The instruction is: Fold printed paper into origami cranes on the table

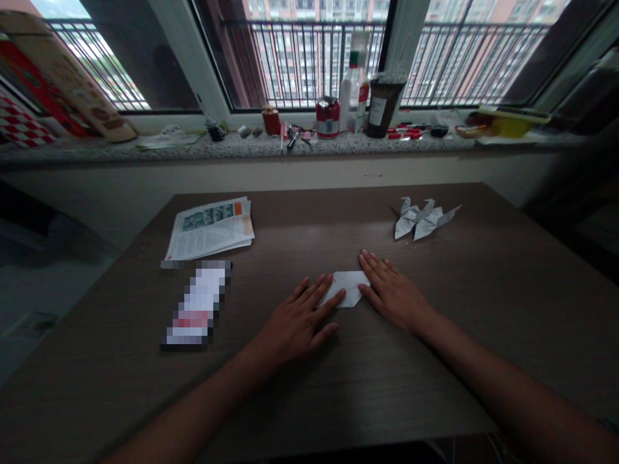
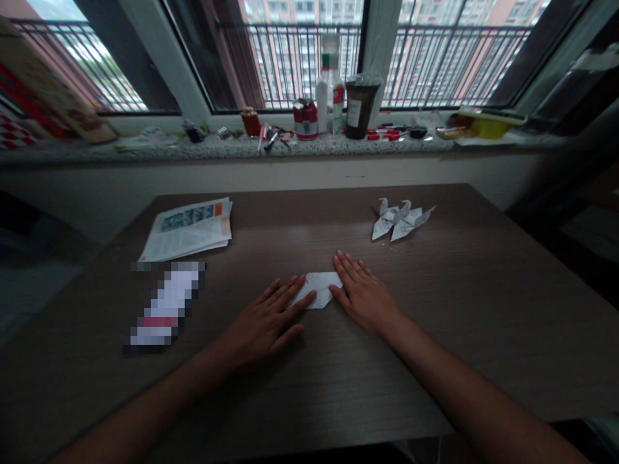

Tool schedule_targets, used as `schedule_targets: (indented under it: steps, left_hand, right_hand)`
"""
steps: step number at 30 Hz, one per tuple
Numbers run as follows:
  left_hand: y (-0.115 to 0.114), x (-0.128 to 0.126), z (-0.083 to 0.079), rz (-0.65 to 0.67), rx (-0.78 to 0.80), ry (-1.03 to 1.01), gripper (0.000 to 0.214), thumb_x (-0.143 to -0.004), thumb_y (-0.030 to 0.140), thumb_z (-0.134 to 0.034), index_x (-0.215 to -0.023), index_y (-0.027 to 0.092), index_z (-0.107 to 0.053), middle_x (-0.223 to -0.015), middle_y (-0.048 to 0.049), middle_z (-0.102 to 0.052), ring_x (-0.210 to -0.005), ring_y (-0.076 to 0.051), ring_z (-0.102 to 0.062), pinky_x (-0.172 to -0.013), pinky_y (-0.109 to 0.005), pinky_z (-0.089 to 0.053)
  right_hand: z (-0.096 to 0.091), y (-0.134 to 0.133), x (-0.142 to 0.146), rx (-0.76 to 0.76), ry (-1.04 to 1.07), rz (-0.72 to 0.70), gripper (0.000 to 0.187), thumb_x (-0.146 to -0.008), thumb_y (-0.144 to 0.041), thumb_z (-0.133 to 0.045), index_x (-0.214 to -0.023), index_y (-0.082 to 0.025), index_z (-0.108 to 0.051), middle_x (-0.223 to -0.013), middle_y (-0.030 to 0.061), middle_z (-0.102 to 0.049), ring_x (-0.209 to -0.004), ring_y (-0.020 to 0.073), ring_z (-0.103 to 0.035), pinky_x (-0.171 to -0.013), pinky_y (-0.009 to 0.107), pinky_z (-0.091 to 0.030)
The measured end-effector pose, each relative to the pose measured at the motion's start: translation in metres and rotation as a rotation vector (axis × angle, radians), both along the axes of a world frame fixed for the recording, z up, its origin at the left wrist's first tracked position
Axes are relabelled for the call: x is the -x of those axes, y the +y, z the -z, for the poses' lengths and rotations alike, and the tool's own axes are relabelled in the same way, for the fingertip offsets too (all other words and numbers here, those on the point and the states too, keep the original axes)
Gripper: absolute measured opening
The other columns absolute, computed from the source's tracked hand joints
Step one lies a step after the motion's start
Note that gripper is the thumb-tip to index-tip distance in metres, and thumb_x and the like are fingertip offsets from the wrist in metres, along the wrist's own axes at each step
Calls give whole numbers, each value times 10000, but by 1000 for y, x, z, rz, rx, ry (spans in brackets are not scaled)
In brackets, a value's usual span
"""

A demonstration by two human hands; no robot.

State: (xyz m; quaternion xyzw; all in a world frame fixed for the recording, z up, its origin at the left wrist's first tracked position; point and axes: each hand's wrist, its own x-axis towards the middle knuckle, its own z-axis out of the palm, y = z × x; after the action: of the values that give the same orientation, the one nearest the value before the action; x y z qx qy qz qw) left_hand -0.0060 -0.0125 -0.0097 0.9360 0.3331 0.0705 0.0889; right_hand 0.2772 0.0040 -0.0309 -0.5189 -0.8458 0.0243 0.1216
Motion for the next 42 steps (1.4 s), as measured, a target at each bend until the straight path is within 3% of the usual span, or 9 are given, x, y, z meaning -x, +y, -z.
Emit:
schedule_targets:
  steps: [13,20,23,27,33,38,42]
  left_hand:
    - [-1,3,2,13,0,-16,665,-1100,517,-416,-1674,298,-164,-1744,-70,-121,-1591,-303,-206,-1287,-502,-244]
    - [0,3,-3,18,11,-48,618,-1100,459,-454,-1660,335,-224,-1737,-54,-166,-1581,-309,-242,-1282,-539,-254]
    - [0,3,-3,15,5,-59,622,-1094,444,-480,-1655,356,-228,-1732,-46,-189,-1578,-300,-257,-1283,-551,-251]
    - [-1,4,0,10,5,-39,641,-1094,439,-481,-1663,346,-201,-1732,-63,-178,-1586,-292,-231,-1282,-554,-253]
    - [2,5,-4,31,-2,-37,634,-1099,438,-469,-1665,324,-208,-1726,-80,-202,-1580,-289,-251,-1278,-547,-249]
    - [11,9,-7,24,32,-113,637,-1063,358,-556,-1639,251,-304,-1670,-103,-364,-1523,-283,-385,-1253,-534,-320]
    - [19,15,-3,-37,29,-200,540,-989,254,-669,-1506,220,-518,-1542,-100,-551,-1391,-283,-542,-1150,-513,-468]
  right_hand:
    - [5,2,-1,-28,-27,14,740,-1090,-513,-333,-1688,-182,-49,-1715,124,-214,-1582,262,-226,-1286,476,-245]
    - [4,0,-2,-19,15,58,747,-1090,-532,-326,-1688,-171,-62,-1711,143,-229,-1583,278,-221,-1278,507,-259]
    - [-4,0,-6,-18,52,14,698,-1095,-497,-358,-1688,-221,-114,-1720,117,-226,-1586,275,-217,-1272,533,-266]
    - [-20,0,-11,-50,107,-147,601,-1082,-423,-462,-1645,-309,-288,-1699,54,-324,-1579,259,-258,-1271,560,-268]
    - [-20,1,-13,8,165,-308,482,-1033,-345,-596,-1506,-289,-526,-1598,82,-501,-1482,277,-453,-1213,543,-400]
    - [-14,3,-13,55,198,-325,438,-1020,-331,-628,-1453,-271,-586,-1527,96,-580,-1395,277,-554,-1156,518,-479]
    - [-17,6,-12,38,225,-339,409,-1014,-324,-638,-1419,-268,-621,-1487,100,-617,-1360,296,-585,-1126,545,-502]
